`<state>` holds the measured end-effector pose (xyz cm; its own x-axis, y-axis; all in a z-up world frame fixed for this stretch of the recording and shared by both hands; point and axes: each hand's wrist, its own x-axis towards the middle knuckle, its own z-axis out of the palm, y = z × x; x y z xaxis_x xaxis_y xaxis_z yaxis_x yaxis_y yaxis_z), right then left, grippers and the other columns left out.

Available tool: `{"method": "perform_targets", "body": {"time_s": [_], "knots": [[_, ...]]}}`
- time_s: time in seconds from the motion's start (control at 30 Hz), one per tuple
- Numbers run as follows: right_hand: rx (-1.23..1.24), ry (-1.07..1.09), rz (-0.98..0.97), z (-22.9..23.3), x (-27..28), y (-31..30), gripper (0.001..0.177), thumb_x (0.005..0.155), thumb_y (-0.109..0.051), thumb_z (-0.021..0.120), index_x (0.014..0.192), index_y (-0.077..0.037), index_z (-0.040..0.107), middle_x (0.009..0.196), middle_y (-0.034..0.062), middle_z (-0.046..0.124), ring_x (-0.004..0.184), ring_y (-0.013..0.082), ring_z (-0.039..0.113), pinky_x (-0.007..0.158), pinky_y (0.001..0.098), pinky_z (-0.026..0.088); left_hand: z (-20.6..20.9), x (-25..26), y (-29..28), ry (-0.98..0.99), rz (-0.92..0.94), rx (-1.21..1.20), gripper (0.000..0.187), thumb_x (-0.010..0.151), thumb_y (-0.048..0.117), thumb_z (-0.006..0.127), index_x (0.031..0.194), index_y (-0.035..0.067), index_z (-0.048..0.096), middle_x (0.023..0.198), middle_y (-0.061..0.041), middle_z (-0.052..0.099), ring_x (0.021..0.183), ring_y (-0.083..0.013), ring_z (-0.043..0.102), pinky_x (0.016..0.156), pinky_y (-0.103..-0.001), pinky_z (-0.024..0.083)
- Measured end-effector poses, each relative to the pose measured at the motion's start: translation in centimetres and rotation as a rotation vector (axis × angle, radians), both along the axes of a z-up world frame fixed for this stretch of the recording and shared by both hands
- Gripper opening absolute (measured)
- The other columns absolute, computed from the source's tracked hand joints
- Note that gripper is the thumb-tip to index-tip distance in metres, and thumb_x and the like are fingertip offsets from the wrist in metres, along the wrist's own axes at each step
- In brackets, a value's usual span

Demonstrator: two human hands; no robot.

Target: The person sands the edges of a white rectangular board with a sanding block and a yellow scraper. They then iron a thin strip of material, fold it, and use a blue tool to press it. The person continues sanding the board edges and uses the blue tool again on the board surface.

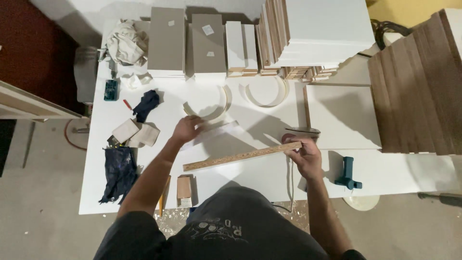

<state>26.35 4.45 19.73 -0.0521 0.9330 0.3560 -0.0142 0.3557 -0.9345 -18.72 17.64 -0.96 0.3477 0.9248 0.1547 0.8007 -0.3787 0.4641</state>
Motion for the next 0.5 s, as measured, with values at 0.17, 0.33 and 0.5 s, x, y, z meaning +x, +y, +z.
{"method": "perform_targets", "body": {"time_s": [0.17, 0.33, 0.5], "knots": [[0.066, 0.011, -0.037, -0.6, -0.8, -0.1, 0.045, 0.072, 0.012, 0.083, 0.111, 0.008, 0.062, 0.100, 0.0227, 0.072, 0.095, 0.0286, 0.070, 0.080, 0.0338, 0.053, -8.9, -0.7, 5.7, 0.420, -0.072, 0.021, 0.028, 0.100, 0.041, 0.053, 0.114, 0.030, 0.075, 0.122, 0.004, 0.070, 0.123, -0.0251, 0.065, 0.104, -0.046, 0.050], [0.100, 0.007, -0.034, -0.1, -0.6, -0.2, 0.044, 0.070, 0.013, 0.084, 0.109, 0.009, 0.063, 0.101, 0.0242, 0.071, 0.100, 0.0353, 0.070, 0.091, 0.0421, 0.054, -12.1, -0.8, 7.8, 0.463, 0.009, 0.080, 0.027, 0.095, 0.047, 0.061, 0.095, 0.025, 0.076, 0.095, 0.001, 0.076, 0.104, -0.0236, 0.072, 0.097, -0.045, 0.053], [0.099, -0.031, -0.005, 0.4, -0.3, -0.2, 0.042, 0.073, 0.013, 0.082, 0.110, 0.009, 0.064, 0.101, 0.0218, 0.070, 0.101, 0.0324, 0.070, 0.091, 0.0417, 0.053, -4.7, -0.3, 7.5, 0.432, -0.021, -0.203, 0.039, 0.089, 0.066, 0.064, 0.093, 0.032, 0.081, 0.096, 0.006, 0.078, 0.107, -0.0239, 0.070, 0.103, -0.047, 0.047]]}}
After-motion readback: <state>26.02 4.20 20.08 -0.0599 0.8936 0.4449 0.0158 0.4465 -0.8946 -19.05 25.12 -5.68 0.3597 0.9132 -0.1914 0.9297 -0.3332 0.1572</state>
